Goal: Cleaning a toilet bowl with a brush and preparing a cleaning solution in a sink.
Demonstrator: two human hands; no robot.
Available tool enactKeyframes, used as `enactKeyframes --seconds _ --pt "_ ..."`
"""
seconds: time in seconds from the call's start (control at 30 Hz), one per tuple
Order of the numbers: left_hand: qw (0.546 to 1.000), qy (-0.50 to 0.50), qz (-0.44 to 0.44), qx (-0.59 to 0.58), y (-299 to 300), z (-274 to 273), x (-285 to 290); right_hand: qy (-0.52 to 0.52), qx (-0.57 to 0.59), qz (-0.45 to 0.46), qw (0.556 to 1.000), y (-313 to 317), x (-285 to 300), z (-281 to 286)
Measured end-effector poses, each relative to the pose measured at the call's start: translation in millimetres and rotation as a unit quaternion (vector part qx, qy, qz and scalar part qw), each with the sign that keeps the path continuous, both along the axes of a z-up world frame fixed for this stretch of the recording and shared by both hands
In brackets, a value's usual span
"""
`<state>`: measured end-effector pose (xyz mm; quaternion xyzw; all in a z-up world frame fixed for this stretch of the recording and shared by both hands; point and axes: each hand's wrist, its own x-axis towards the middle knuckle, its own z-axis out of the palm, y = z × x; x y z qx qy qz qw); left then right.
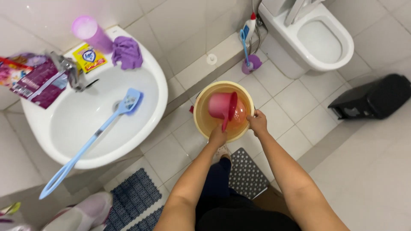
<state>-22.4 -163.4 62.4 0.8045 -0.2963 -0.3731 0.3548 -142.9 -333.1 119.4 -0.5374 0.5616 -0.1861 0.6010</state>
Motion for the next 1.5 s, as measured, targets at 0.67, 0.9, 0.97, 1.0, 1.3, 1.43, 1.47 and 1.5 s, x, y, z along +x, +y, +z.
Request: enactKeyframes --seconds 0.67,0.9,0.97,1.0,1.3,1.43,1.47,1.5 --pt "0.988 -0.108 0.086 0.074 -206.0 -28.4 -13.5 -0.009 0.181 -0.088 0.980 -230.7 43.6 -203.1" --pt "0.920 0.173 0.347 -0.057 -281.5 -163.8 -28.3 0.067 0.208 -0.061 0.974 -282.7 62.0 -314.2" --pt "0.907 0.214 0.349 -0.096 -289.2 -208.1 -22.2 0.051 0.215 -0.057 0.974 -296.7 67.2 -361.7" --pt "0.893 0.261 0.340 -0.135 -291.7 -230.9 -20.4 0.038 0.218 -0.064 0.973 -302.6 67.5 -385.6" --pt "0.850 0.382 0.337 -0.136 -285.0 -299.4 0.1 -0.071 0.273 -0.060 0.958 -320.8 56.6 -543.5" --pt "0.845 0.382 0.342 -0.150 -272.6 -305.8 0.0 -0.063 0.308 0.007 0.949 -332.9 53.1 -583.8" --pt "0.850 0.366 0.338 -0.171 -270.3 -306.6 -3.5 0.001 0.328 0.029 0.944 -338.0 49.3 -606.3" --pt "0.855 0.348 0.333 -0.191 -266.8 -304.2 -8.5 0.065 0.346 0.049 0.935 -342.0 43.5 -625.6"
